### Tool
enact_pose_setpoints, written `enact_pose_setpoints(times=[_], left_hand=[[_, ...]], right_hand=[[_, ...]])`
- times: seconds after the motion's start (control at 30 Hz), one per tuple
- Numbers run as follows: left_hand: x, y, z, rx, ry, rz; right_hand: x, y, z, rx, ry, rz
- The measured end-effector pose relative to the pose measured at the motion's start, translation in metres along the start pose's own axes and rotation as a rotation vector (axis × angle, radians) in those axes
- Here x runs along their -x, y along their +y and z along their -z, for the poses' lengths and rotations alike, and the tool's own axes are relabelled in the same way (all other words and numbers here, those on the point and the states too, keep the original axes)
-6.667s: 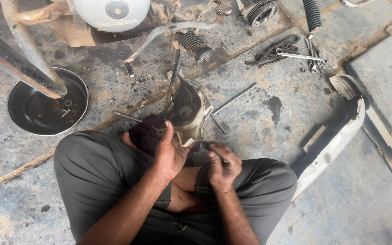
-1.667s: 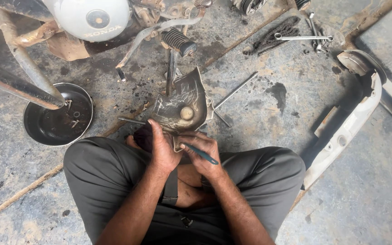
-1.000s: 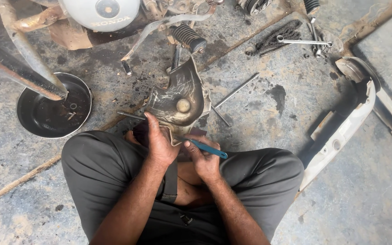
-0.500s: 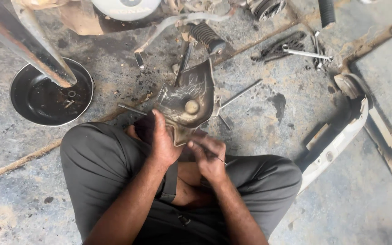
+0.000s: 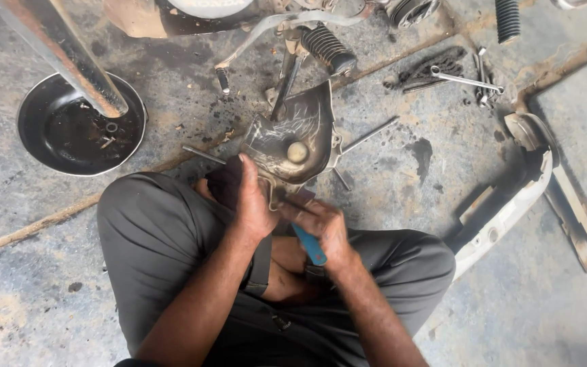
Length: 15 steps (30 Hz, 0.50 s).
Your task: Scraping and cleaning a motorcycle engine cover to remove old gasket residue using a hand-held scraper blade.
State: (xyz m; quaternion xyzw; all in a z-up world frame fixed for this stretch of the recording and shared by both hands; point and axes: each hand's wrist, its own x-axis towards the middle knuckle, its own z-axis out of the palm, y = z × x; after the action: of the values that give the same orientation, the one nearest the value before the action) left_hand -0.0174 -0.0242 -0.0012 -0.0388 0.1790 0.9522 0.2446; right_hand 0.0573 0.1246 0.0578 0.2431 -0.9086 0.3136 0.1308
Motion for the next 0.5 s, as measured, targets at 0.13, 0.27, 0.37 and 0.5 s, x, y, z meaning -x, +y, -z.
enact_pose_setpoints(times=[0.13,0.27,0.37,0.5], left_hand=[[0.002,0.009,-0.016,-0.064,0.002,-0.109],[-0.009,-0.009,0.019,-0.036,-0.122,-0.089],[-0.006,0.004,-0.003,-0.097,-0.029,-0.122],[0.002,-0.005,0.016,-0.075,-0.006,-0.013]], right_hand=[[-0.005,0.015,-0.001,-0.102,0.027,-0.025],[0.008,0.015,-0.018,-0.161,0.101,-0.099],[0.002,0.019,-0.020,-0.125,0.111,-0.107],[0.003,0.003,-0.017,-0.130,0.107,-0.086]])
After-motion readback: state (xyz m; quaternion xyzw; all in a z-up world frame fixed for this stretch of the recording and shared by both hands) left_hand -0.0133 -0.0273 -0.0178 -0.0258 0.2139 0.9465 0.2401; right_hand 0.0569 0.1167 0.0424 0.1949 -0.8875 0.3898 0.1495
